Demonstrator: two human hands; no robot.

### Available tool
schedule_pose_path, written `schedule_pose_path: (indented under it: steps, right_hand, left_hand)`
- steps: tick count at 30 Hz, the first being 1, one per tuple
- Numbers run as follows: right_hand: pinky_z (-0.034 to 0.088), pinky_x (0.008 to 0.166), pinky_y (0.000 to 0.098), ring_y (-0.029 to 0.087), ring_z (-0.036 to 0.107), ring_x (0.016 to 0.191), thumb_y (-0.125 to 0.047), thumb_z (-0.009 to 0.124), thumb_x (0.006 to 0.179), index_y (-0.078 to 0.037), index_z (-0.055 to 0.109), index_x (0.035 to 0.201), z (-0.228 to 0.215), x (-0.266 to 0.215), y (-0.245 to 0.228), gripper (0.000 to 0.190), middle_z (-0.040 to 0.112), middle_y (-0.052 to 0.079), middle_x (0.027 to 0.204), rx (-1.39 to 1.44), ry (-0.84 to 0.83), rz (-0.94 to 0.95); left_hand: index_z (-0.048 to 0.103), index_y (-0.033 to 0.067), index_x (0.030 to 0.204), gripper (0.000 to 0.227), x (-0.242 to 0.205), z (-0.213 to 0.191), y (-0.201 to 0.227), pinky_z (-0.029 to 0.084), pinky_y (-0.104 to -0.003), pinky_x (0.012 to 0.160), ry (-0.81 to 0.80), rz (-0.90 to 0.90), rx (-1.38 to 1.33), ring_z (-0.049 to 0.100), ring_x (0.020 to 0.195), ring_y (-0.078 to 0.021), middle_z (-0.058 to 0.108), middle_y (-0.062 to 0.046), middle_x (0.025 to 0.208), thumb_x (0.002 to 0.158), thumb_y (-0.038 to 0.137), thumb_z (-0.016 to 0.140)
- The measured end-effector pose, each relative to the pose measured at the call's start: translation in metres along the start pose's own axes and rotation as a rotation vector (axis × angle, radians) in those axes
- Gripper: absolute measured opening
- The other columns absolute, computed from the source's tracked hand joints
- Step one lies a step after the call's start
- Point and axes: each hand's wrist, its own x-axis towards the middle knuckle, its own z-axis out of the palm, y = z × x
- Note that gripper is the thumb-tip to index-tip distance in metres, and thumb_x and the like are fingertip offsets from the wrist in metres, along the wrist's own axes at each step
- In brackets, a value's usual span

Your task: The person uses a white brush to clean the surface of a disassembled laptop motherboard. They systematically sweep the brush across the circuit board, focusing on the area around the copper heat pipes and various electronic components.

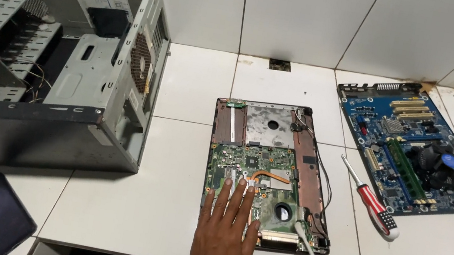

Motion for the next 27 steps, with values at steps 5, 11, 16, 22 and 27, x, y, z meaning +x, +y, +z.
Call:
schedule_pose_path:
  steps: [5, 11, 16, 22, 27]
  right_hand:
    - [0.056, 0.106, 0.0264, 0.008, 0.079, 0.120, -0.027, 0.074, 0.085, -0.046, 0.079, 0.129, 0.030, 0.027, -0.033, 0.049, 0.083, -0.008, 0.129, 0.039, 0.039, -0.007]
    - [0.058, 0.076, 0.0321, 0.015, 0.077, 0.087, -0.020, 0.072, 0.086, -0.033, 0.087, 0.104, 0.002, -0.014, -0.181, 0.026, 0.088, -0.006, 0.089, 0.102, 0.239, -0.225]
    - [0.048, 0.078, 0.0388, 0.016, 0.072, 0.084, -0.025, 0.072, 0.085, -0.034, 0.085, 0.105, -0.005, -0.004, -0.155, 0.025, 0.085, -0.010, 0.084, 0.026, 0.254, -0.255]
    - [0.043, 0.080, 0.0392, 0.016, 0.069, 0.091, -0.033, 0.075, 0.083, -0.035, 0.080, 0.115, 0.008, 0.005, -0.151, 0.032, 0.082, -0.010, 0.093, -0.004, 0.232, -0.452]
    - [0.048, 0.085, 0.0377, 0.018, 0.069, 0.090, -0.016, 0.071, 0.083, -0.025, 0.084, 0.103, -0.001, -0.007, -0.181, 0.026, 0.083, -0.007, 0.091, 0.078, 0.342, -0.357]
  left_hand:
    - [0.049, 0.0076, 0.156, 0.057, 0.001, 0.000, -0.001, 0.022, -0.053, 0.127, 0.016, 0.003, 0.004, 0.033, 0.156, -0.0335, 0.043, -0.011, 0.166, 0.106, 0.036, 0.052]
    - [0.046, 0.0095, 0.159, 0.060, 0.001, 0.001, 0.000, 0.020, -0.053, 0.128, -0.007, 0.000, 0.003, 0.030, 0.158, -0.0317, 0.040, -0.009, 0.168, 0.106, 0.037, 0.052]
    - [0.046, 0.0080, 0.158, 0.060, 0.001, -0.001, 0.001, 0.021, -0.053, 0.128, -0.006, -0.007, -0.009, 0.031, 0.158, -0.0323, 0.042, -0.010, 0.167, 0.106, 0.036, 0.052]
    - [0.047, 0.0079, 0.157, 0.060, 0.002, -0.001, 0.000, 0.024, -0.052, 0.127, 0.010, 0.016, 0.024, 0.035, 0.156, -0.0329, 0.043, -0.010, 0.167, 0.105, 0.036, 0.054]
    - [0.048, 0.0078, 0.157, 0.060, 0.002, -0.001, 0.001, 0.022, -0.053, 0.127, 0.016, -0.001, 0.030, 0.034, 0.156, -0.0327, 0.043, -0.010, 0.167, 0.105, 0.037, 0.054]
